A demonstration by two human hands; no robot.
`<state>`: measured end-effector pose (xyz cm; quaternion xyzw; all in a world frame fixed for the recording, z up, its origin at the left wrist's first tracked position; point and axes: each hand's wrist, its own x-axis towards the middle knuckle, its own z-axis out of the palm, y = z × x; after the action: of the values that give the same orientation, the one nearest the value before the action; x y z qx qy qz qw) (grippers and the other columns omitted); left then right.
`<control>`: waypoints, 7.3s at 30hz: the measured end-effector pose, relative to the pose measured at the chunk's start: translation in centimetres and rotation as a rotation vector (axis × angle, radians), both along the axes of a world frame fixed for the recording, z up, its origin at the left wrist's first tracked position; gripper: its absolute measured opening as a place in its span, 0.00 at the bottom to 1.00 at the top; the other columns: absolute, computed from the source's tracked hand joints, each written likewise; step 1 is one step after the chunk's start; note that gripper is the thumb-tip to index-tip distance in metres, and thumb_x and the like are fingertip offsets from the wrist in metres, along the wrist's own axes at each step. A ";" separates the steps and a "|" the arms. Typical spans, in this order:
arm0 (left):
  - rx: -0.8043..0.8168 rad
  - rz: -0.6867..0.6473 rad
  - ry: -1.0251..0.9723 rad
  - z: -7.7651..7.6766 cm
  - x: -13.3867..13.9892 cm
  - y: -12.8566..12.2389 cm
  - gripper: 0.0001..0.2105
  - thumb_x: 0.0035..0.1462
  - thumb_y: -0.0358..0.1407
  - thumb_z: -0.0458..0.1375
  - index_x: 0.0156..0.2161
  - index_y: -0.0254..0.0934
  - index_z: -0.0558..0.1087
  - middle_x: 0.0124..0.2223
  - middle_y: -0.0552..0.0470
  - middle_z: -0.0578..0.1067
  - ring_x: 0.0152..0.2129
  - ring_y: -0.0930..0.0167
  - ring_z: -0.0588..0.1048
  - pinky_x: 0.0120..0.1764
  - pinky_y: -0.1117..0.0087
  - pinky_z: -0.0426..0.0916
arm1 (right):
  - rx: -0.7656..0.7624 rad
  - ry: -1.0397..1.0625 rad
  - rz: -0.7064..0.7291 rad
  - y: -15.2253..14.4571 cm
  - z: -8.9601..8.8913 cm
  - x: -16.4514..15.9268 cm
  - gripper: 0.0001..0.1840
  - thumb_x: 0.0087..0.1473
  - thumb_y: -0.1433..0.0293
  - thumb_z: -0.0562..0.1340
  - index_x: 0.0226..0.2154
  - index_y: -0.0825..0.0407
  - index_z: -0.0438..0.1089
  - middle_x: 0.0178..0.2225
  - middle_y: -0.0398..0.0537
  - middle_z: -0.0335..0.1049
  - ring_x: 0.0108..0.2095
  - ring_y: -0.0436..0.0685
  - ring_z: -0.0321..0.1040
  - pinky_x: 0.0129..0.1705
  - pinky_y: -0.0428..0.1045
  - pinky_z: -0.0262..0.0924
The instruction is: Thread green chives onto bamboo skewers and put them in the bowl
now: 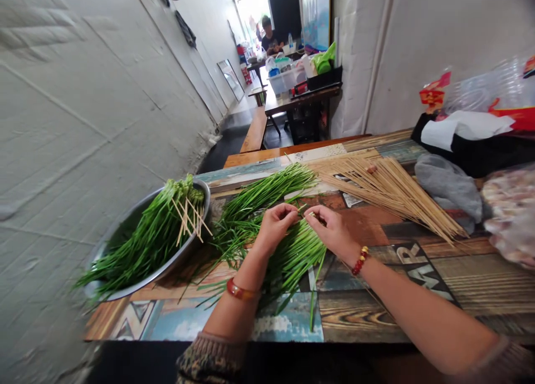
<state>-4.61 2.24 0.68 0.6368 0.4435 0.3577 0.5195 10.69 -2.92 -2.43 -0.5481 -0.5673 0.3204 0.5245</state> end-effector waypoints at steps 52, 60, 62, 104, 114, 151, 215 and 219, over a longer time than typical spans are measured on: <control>0.060 -0.071 -0.032 -0.3 -0.3 -1.2 0.10 0.52 0.37 0.57 0.28 0.30 0.73 0.27 0.52 0.71 0.24 0.77 0.65 0.29 0.77 0.60 | -0.077 -0.031 0.045 -1.2 0.8 0.3 0.12 0.56 0.63 0.58 0.36 0.52 0.74 0.35 0.48 0.76 0.34 0.55 0.72 0.34 0.48 0.64; 0.006 -0.074 -0.062 -0.2 -0.2 -1.3 0.11 0.51 0.38 0.58 0.27 0.30 0.72 0.26 0.53 0.70 0.23 0.77 0.65 0.29 0.76 0.60 | -0.077 -0.041 0.042 -1.1 0.7 0.2 0.12 0.56 0.62 0.59 0.36 0.52 0.74 0.34 0.48 0.76 0.34 0.55 0.72 0.33 0.48 0.64; -0.009 -0.083 -0.076 -0.2 -0.2 -1.4 0.11 0.51 0.38 0.58 0.27 0.30 0.72 0.26 0.53 0.70 0.24 0.77 0.65 0.29 0.76 0.60 | -0.080 -0.049 0.041 -1.1 0.6 0.3 0.12 0.56 0.62 0.59 0.36 0.52 0.73 0.34 0.48 0.76 0.33 0.55 0.71 0.33 0.47 0.64; -0.215 -0.143 -0.197 -0.3 -0.4 -1.4 0.10 0.47 0.38 0.59 0.25 0.31 0.69 0.23 0.57 0.64 0.20 0.79 0.59 0.26 0.76 0.53 | -0.026 -0.138 0.058 -1.2 0.7 0.3 0.11 0.56 0.62 0.58 0.34 0.51 0.73 0.32 0.48 0.75 0.31 0.54 0.70 0.32 0.48 0.64; -0.021 -0.102 -0.038 0.1 -0.1 -1.5 0.09 0.49 0.35 0.56 0.24 0.31 0.70 0.24 0.55 0.67 0.23 0.77 0.62 0.28 0.76 0.56 | -0.015 -0.143 0.037 -1.3 0.6 0.2 0.11 0.56 0.64 0.58 0.41 0.50 0.70 0.28 0.43 0.70 0.25 0.50 0.62 0.28 0.45 0.57; -0.200 -0.065 -0.147 -0.4 -0.3 -1.4 0.11 0.49 0.39 0.59 0.26 0.31 0.71 0.25 0.55 0.68 0.22 0.78 0.63 0.27 0.76 0.55 | -0.052 -0.059 0.078 -1.1 0.5 0.2 0.11 0.56 0.63 0.59 0.36 0.52 0.73 0.33 0.47 0.74 0.32 0.54 0.70 0.33 0.47 0.63; 0.016 0.047 -0.259 10.4 -4.5 -1.7 0.13 0.42 0.40 0.67 0.29 0.31 0.75 0.25 0.55 0.73 0.21 0.78 0.67 0.29 0.76 0.62 | 0.312 -0.435 0.200 -1.8 10.8 1.9 0.11 0.56 0.64 0.58 0.36 0.49 0.75 0.29 0.45 0.74 0.30 0.55 0.69 0.33 0.50 0.62; 0.072 0.005 -0.349 12.0 -5.0 -2.3 0.11 0.43 0.39 0.67 0.29 0.32 0.76 0.27 0.53 0.75 0.23 0.78 0.69 0.32 0.75 0.63 | 0.459 -0.513 0.162 -1.6 14.3 1.9 0.11 0.57 0.66 0.56 0.32 0.49 0.75 0.32 0.46 0.76 0.34 0.56 0.71 0.37 0.52 0.63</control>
<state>-9.56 -0.11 12.64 0.5823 0.3351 0.4797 0.5644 12.58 -4.54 11.86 -0.4316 -0.7796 0.0769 0.4473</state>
